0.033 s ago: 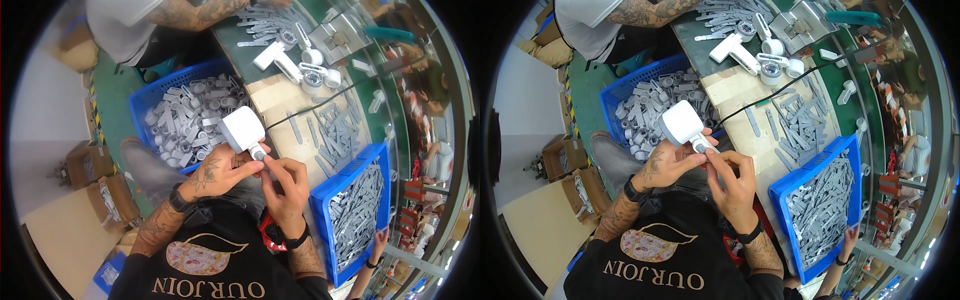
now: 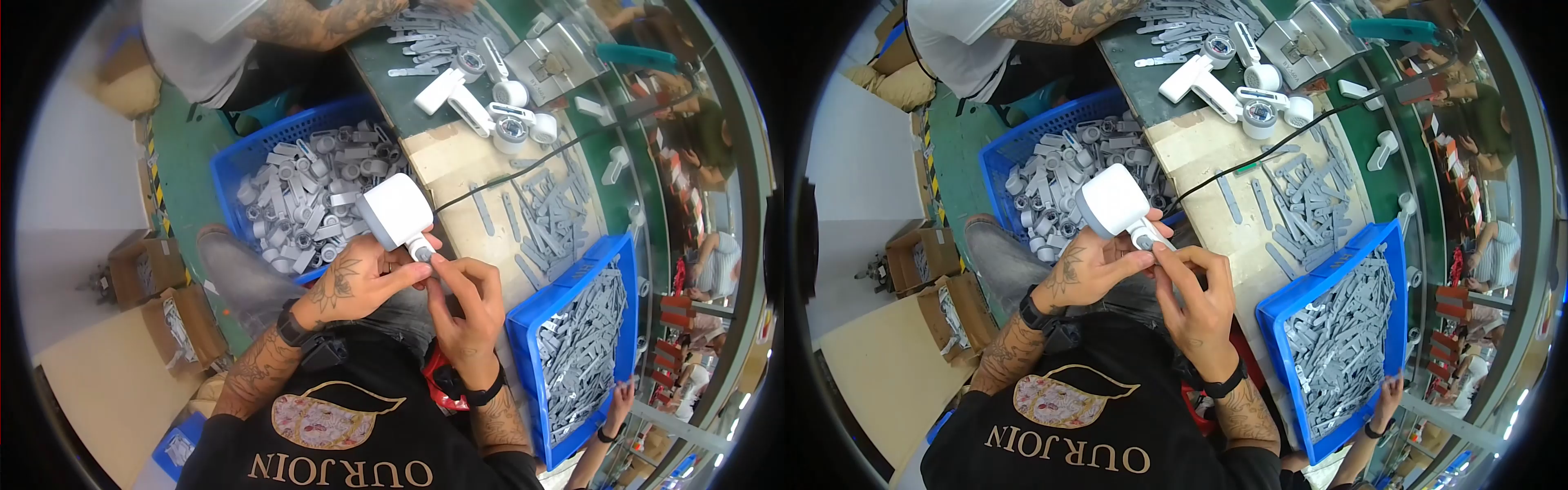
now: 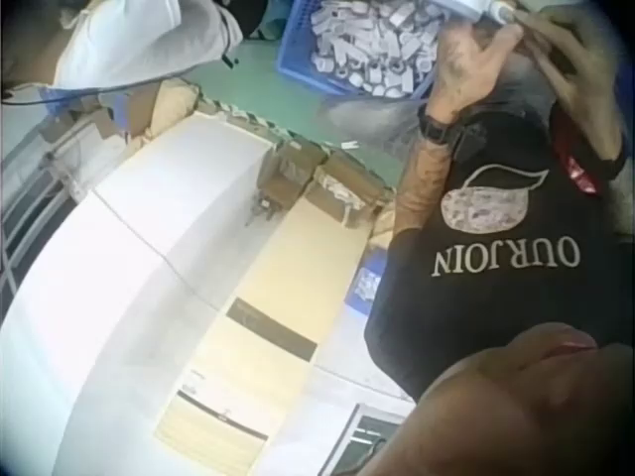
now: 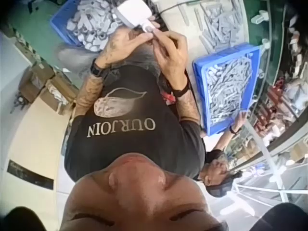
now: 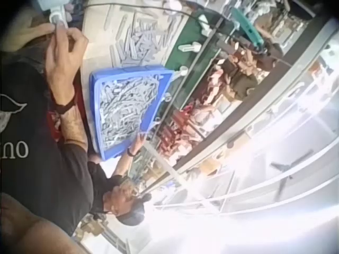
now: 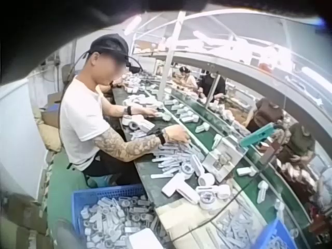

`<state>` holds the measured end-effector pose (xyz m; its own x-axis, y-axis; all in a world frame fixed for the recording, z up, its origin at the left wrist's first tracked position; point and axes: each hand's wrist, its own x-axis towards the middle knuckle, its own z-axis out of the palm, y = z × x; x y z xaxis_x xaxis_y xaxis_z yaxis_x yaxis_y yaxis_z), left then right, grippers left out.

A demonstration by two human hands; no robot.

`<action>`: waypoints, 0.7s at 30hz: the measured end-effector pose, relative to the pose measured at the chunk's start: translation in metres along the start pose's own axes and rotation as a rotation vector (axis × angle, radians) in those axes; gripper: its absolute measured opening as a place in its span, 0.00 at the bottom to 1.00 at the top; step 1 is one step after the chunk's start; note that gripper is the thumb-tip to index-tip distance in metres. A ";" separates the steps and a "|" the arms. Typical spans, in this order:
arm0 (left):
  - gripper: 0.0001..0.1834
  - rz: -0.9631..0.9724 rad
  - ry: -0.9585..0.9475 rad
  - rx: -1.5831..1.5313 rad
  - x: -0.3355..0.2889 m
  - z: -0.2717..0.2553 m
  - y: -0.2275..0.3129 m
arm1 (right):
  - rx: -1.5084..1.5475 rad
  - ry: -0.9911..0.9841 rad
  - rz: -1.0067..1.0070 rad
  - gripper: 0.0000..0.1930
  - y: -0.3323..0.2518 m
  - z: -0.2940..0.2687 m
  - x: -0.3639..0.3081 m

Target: The person assembles handheld fans by fitting a handle onto a fan body and pressing a small button into the side. After testing the folding mechanism, the person places the completed fan on the workbench and repeats the process.

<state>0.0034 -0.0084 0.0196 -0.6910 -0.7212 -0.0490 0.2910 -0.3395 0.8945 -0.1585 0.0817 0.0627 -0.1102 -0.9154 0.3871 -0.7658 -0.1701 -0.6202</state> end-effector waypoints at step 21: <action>0.31 0.003 -0.131 0.180 -0.011 -0.004 0.003 | 0.620 -0.080 0.290 0.25 -0.004 -0.003 0.020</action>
<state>0.0146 -0.0038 0.0209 -0.7735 -0.6337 0.0016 0.1784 -0.2152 0.9601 -0.1601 0.0650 0.0752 -0.1901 -0.9756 0.1097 -0.2062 -0.0696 -0.9760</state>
